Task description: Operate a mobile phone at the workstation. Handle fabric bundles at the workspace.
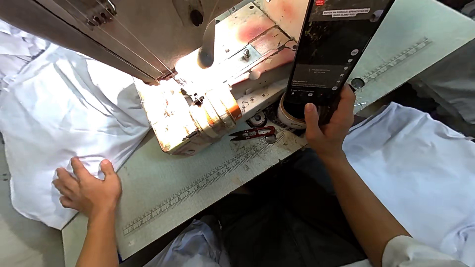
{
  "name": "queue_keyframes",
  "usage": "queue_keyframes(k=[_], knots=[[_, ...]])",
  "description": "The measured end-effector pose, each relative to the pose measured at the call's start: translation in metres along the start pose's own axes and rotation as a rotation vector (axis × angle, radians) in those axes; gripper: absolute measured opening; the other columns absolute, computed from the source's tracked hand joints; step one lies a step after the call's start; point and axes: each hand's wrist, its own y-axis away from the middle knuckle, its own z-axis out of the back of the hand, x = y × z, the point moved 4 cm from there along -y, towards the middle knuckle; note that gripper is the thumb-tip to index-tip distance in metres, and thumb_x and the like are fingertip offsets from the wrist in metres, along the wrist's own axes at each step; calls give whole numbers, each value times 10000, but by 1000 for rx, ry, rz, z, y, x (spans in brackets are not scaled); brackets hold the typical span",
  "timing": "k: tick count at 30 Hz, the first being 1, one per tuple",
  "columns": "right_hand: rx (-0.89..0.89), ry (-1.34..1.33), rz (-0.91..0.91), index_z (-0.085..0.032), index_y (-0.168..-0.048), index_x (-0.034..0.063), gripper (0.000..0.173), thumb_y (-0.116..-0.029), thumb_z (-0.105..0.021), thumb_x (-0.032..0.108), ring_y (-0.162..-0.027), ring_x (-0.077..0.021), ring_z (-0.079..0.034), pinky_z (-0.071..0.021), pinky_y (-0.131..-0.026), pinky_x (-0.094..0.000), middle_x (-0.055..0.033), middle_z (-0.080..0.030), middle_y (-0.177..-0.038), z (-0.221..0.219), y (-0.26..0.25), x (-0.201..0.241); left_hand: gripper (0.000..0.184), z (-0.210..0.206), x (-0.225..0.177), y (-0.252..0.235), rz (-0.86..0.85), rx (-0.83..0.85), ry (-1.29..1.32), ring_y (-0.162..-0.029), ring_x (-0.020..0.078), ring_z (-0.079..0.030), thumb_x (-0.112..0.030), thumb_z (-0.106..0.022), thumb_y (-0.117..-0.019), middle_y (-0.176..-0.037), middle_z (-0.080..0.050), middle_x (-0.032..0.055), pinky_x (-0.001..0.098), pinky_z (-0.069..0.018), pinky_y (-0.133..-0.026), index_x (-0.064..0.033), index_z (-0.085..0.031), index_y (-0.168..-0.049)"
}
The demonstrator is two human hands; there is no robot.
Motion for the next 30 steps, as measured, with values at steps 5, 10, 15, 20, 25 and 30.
queue_keyframes(k=[5, 10, 15, 20, 25, 30], knots=[[12, -16, -15, -417, -1393, -97, 581, -1006, -574, 307, -1138, -163, -633, -542, -970, -338, -193, -605, -1231, -1, 0, 0, 780, 1, -2, 0, 7, 11, -26, -1545, 482, -158, -607, -379, -1017, -1678, -188, 254, 725, -165, -1160, -110, -311, -1614], [3, -15, -12, -421, -1395, -102, 579, -1005, -568, 299, -1144, -178, -628, -538, -972, -338, -206, -599, -1238, -1, 0, 0, 777, 2, -3, 1, 11, 5, -21, -1544, 484, -159, -606, -391, -1017, -1676, -194, 256, 726, -166, -1157, -107, -325, -1608], [0, -1, 5, -432, -1390, -96, 574, -1001, -573, 301, -1179, -215, -609, -523, -991, -360, -223, -588, -1263, -1, -1, 0, 780, 4, -5, 2, -1, 13, -17, -1543, 491, -154, -599, -390, -1021, -1673, -191, 268, 730, -163, -1157, -94, -316, -1610], [9, -3, -3, -418, -1399, -96, 574, -1003, -569, 291, -1153, -196, -625, -539, -970, -350, -216, -591, -1253, 0, -1, 1, 781, 5, -5, 3, -14, 4, -5, -1537, 504, -160, -596, -403, -1018, -1667, -191, 282, 742, -164, -1151, -88, -324, -1606], [14, -3, -5, -409, -1397, -102, 572, -1004, -566, 283, -1139, -182, -629, -541, -962, -336, -210, -593, -1237, -1, -1, 2, 781, 4, -4, 2, -4, 3, -17, -1543, 489, -157, -601, -387, -1019, -1674, -187, 267, 729, -163, -1158, -99, -314, -1612], [12, 0, -7, -404, -1404, -106, 589, -1007, -567, 298, -1132, -172, -634, -544, -959, -330, -208, -601, -1232, 0, -1, 3, 777, 3, -3, 2, -2, 5, -27, -1543, 484, -164, -601, -384, -1020, -1674, -192, 263, 728, -169, -1157, -102, -315, -1612]])
